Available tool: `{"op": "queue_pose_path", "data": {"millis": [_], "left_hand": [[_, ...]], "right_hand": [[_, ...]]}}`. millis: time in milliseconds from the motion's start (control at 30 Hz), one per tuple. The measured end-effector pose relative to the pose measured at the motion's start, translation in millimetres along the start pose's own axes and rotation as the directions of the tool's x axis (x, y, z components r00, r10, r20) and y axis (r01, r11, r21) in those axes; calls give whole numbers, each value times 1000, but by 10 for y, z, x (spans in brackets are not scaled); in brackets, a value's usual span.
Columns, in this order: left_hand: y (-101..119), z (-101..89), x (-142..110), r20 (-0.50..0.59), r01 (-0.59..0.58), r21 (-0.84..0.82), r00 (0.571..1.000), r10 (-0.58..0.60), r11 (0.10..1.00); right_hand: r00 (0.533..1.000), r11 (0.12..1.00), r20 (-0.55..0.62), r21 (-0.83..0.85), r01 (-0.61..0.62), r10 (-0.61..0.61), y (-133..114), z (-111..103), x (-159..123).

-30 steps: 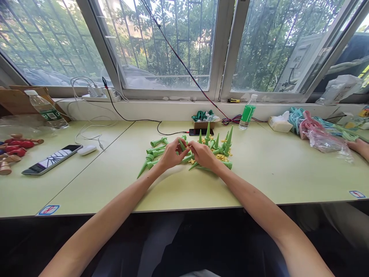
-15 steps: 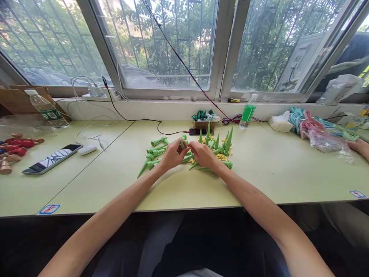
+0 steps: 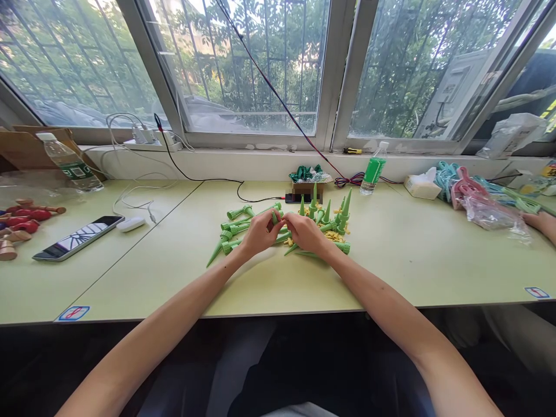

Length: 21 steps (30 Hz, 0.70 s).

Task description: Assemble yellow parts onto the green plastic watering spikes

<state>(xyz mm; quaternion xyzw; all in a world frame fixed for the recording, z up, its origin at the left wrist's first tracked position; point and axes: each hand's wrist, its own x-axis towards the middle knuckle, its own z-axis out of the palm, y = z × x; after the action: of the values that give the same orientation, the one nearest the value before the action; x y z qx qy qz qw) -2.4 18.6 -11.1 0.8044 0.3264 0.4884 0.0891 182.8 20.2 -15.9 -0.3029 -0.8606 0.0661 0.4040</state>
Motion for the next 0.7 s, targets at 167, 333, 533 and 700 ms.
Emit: {"op": "queue_pose_path", "data": {"millis": [167,333,533,700], "left_hand": [[25,0,6,-34,-28,26,999,29,999],[42,7,16,-72,-51,34,996,53,998],[27,21,20,-91,-61,10,994,62,998],[38,19,16,-81,-31,5,996,31,1000]], "right_hand": [[1000,1000,10,11,2,-2,-22,-8,3],[1000,1000,0,24,0,0,-25,-5,6],[1000,999,-15,44,6,-5,-10,1,6],[1000,999,-12,47,6,-5,-33,-17,9]]}}
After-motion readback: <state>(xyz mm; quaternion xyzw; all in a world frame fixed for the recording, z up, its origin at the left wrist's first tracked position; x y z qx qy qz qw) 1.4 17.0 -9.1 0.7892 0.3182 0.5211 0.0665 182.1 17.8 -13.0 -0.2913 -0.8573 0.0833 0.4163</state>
